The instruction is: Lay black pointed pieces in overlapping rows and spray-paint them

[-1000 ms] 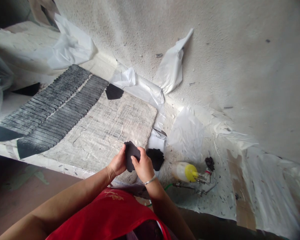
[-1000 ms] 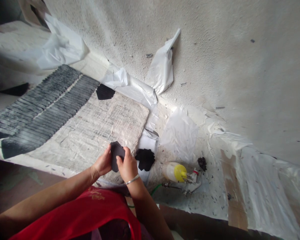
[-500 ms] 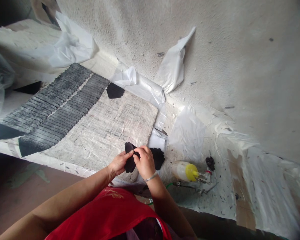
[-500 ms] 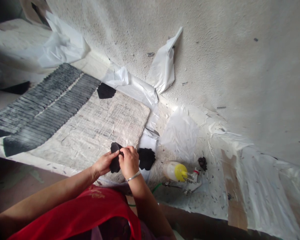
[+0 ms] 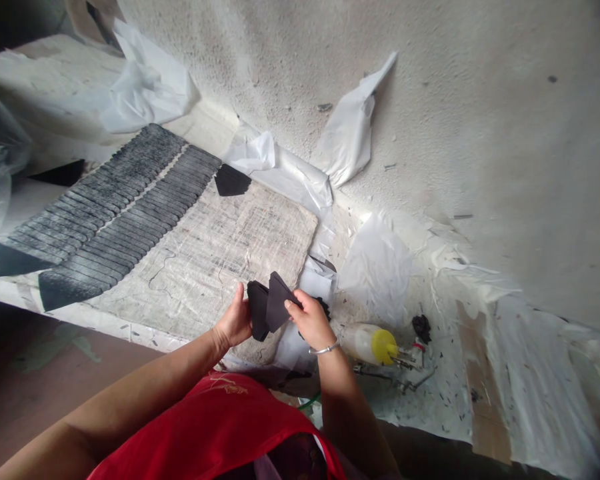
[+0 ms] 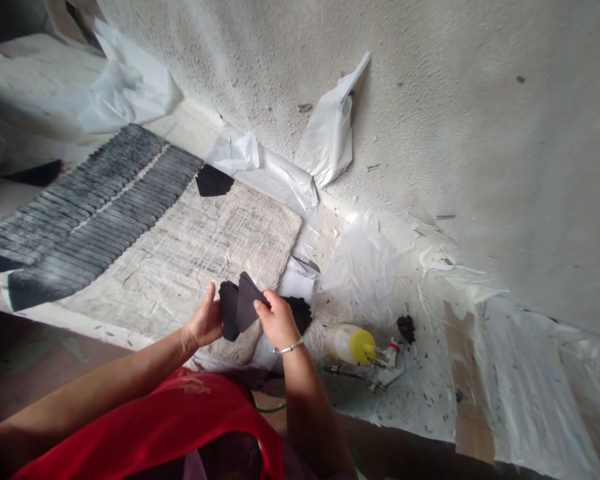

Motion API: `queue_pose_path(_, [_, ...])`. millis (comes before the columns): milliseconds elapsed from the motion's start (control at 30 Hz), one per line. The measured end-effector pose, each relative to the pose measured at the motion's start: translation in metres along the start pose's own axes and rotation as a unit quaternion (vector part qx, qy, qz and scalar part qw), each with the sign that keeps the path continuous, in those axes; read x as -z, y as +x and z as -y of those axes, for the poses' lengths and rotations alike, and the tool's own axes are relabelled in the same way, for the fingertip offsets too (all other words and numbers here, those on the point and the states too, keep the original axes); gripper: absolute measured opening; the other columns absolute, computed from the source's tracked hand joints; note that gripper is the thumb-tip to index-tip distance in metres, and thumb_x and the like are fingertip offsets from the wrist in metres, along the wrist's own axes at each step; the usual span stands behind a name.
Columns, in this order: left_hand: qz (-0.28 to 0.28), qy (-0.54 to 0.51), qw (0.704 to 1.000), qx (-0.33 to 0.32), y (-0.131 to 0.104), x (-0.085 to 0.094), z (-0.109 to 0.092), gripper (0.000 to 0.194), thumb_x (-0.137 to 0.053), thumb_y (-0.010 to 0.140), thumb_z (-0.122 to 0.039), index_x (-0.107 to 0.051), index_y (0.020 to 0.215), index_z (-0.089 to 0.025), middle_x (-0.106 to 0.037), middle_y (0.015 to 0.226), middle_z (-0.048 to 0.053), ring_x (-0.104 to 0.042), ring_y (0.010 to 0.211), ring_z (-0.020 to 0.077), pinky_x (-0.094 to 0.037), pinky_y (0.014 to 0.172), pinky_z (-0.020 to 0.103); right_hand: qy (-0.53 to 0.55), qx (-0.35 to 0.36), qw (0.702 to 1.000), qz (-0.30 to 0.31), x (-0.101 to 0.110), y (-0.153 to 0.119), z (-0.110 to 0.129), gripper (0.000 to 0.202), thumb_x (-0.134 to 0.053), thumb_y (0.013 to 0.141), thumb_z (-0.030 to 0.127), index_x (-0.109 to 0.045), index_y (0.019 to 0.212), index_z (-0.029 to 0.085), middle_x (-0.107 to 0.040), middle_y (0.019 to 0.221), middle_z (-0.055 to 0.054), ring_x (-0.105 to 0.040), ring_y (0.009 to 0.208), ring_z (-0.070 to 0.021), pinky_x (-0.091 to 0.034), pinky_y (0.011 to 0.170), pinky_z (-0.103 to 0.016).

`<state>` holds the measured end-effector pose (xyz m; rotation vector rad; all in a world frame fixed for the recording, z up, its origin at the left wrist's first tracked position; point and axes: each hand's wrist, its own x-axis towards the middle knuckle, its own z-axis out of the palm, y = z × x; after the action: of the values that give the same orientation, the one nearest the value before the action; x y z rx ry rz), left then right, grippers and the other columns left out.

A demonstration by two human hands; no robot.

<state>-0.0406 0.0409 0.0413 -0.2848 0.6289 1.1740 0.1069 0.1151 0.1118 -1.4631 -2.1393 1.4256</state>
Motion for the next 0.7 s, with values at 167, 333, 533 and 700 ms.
queue_pose_path(167, [0.006, -0.009, 1.0, 0.003, 0.003, -0.001, 0.001, 0.077, -0.028, 0.082, -0.068, -0.057, 0.113, -0.004, -0.068, 0.092, 0.019, -0.065, 0.087, 0.0267, -0.052, 0.074, 0.034, 0.045, -0.009, 0.997, 0.064, 0.0, 0.0, -0.002, 0.017, -0.051, 0.082, 0.035, -0.053, 0.077, 0.02, -0.049, 0.059, 0.005, -0.05, 0.053, -0.0098, -0.04, 0.05, -0.02])
queue_pose_path(333, [0.005, 0.01, 1.0, -0.006, 0.001, -0.005, 0.003, 0.078, -0.028, 0.081, -0.069, -0.058, 0.111, -0.004, -0.067, 0.094, 0.019, -0.065, 0.09, 0.0267, -0.052, 0.078, 0.034, -0.098, 0.02, 0.995, 0.027, -0.016, 0.0, 0.0, 0.013, -0.057, 0.079, 0.028, -0.06, 0.089, 0.02, -0.061, 0.071, 0.002, -0.056, 0.065, -0.0124, -0.042, 0.061, -0.022])
queue_pose_path(533, [-0.016, 0.075, 0.996, -0.055, 0.005, -0.003, 0.013, 0.043, -0.059, 0.079, -0.048, -0.063, 0.097, -0.009, -0.069, 0.086, 0.012, -0.066, 0.079, 0.0207, -0.052, 0.072, 0.028, -0.223, 0.016, 0.975, -0.012, -0.026, 0.0, 0.008, 0.024, -0.058, 0.08, 0.026, -0.057, 0.103, 0.019, -0.068, 0.089, -0.006, -0.062, 0.079, -0.0187, -0.044, 0.072, -0.027])
queue_pose_path(700, [-0.108, 0.119, 0.985, -0.059, 0.008, -0.003, 0.017, 0.034, -0.071, 0.071, -0.041, -0.061, 0.083, -0.01, -0.067, 0.068, 0.007, -0.064, 0.059, 0.016, -0.051, 0.055, 0.024, -0.238, 0.014, 0.97, -0.051, -0.035, -0.014, 0.014, 0.035, -0.056, 0.082, 0.029, -0.05, 0.115, 0.018, -0.065, 0.098, -0.008, -0.061, 0.088, -0.0206, -0.046, 0.075, -0.029])
